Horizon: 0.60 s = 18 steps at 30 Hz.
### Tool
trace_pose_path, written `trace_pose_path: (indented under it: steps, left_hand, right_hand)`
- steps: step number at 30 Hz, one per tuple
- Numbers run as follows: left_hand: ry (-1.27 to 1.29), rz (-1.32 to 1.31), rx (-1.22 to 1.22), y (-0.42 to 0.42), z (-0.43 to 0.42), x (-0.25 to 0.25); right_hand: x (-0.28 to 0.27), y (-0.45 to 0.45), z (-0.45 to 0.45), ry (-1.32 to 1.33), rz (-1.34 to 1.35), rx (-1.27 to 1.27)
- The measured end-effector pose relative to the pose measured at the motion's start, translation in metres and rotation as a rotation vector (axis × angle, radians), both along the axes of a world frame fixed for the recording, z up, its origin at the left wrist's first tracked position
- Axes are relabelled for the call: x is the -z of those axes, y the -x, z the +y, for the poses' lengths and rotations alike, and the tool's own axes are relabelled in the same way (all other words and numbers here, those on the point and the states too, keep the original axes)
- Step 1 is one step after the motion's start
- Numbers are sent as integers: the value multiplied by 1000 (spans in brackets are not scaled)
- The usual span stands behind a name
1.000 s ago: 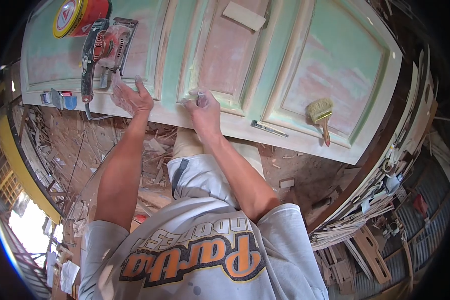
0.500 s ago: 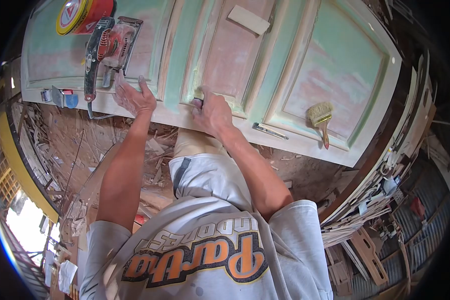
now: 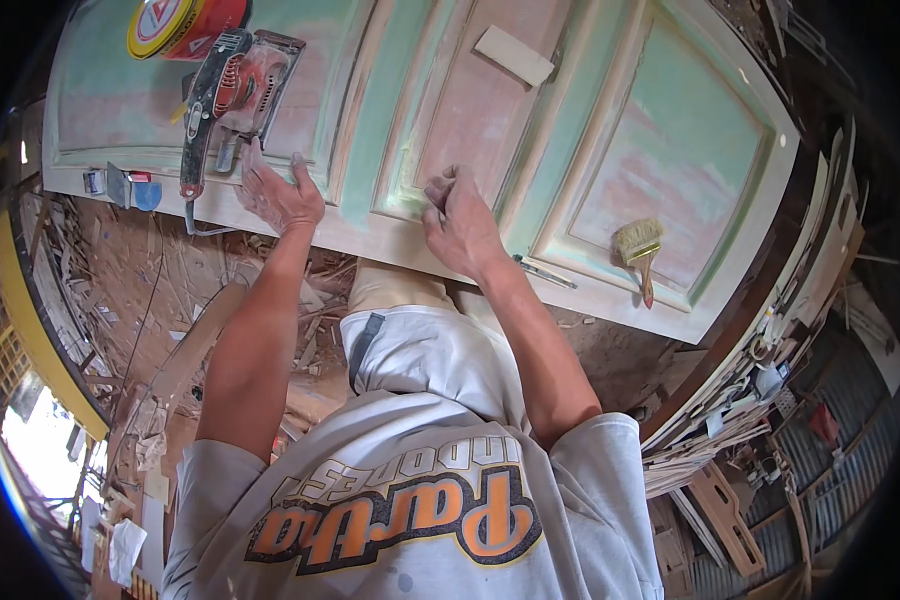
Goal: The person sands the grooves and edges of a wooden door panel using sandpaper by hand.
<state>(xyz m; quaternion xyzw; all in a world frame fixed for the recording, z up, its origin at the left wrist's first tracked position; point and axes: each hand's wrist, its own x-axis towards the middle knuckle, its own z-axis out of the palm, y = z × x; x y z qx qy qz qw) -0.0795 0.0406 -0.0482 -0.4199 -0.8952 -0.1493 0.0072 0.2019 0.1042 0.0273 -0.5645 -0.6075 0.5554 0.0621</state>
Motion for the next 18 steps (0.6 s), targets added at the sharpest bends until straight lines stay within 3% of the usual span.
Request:
trace_pose_path:
  steps: [2,4,17,18]
  left_hand:
    - [5,1,-1,1,0,-1]
    - [10,-2,0,0,0,-2]
    - [15,-23,-9,2,0,-4]
    - [19,-27,-13,2,-1,-4]
  right_hand:
    - [3,0,-3,14,17,50]
    - [6,-2,-6,-215,20,-75]
    - [6,21,-2,-249,-242,-214]
    - [7,23,-2,-418,-230,-268]
